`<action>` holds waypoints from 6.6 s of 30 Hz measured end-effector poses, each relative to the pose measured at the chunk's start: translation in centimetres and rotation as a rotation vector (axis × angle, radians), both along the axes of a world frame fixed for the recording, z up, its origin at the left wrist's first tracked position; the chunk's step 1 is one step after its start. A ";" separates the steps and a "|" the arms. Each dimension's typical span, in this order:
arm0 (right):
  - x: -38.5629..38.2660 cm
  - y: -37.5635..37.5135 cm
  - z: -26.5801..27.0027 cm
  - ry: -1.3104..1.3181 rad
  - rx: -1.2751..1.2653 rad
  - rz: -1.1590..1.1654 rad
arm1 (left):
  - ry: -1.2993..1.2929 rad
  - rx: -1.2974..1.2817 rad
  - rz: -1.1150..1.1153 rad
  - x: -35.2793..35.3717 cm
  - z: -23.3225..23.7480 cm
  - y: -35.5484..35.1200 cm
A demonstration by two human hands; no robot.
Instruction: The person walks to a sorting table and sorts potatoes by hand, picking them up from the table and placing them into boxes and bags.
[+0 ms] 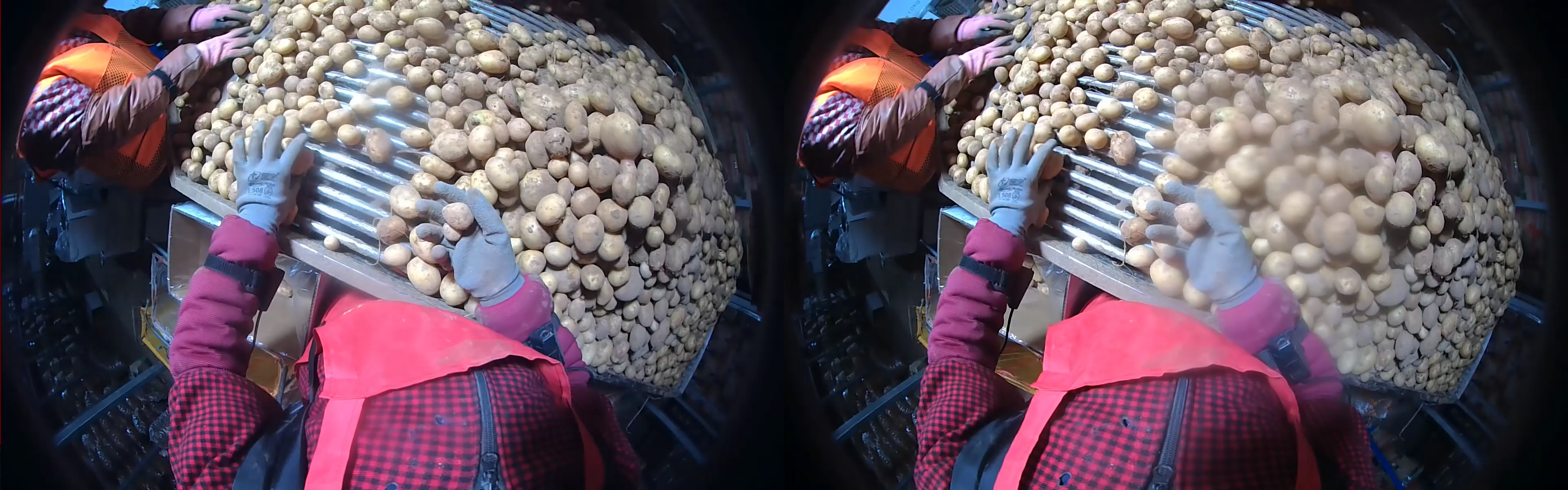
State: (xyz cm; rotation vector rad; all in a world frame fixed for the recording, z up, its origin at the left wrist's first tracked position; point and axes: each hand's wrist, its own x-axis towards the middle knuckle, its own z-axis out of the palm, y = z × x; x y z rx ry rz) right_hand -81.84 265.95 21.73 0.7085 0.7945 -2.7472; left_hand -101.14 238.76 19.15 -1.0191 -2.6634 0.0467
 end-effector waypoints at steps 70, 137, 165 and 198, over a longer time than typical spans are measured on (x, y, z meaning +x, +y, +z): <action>-0.4 3.1 -2.4 -0.007 -0.167 0.094 | -0.085 0.141 0.223 -24.7 -2.4 8.2; -4.3 4.8 0.1 -0.095 -0.599 0.071 | -0.067 0.077 -0.179 -28.6 -4.1 25.3; -1.2 3.8 -9.3 -0.338 -0.780 0.185 | -0.419 -0.109 -0.052 -32.7 -0.6 27.3; -4.0 3.9 0.5 -0.307 -0.221 0.126 | -0.302 0.160 -0.121 -31.7 -7.5 24.5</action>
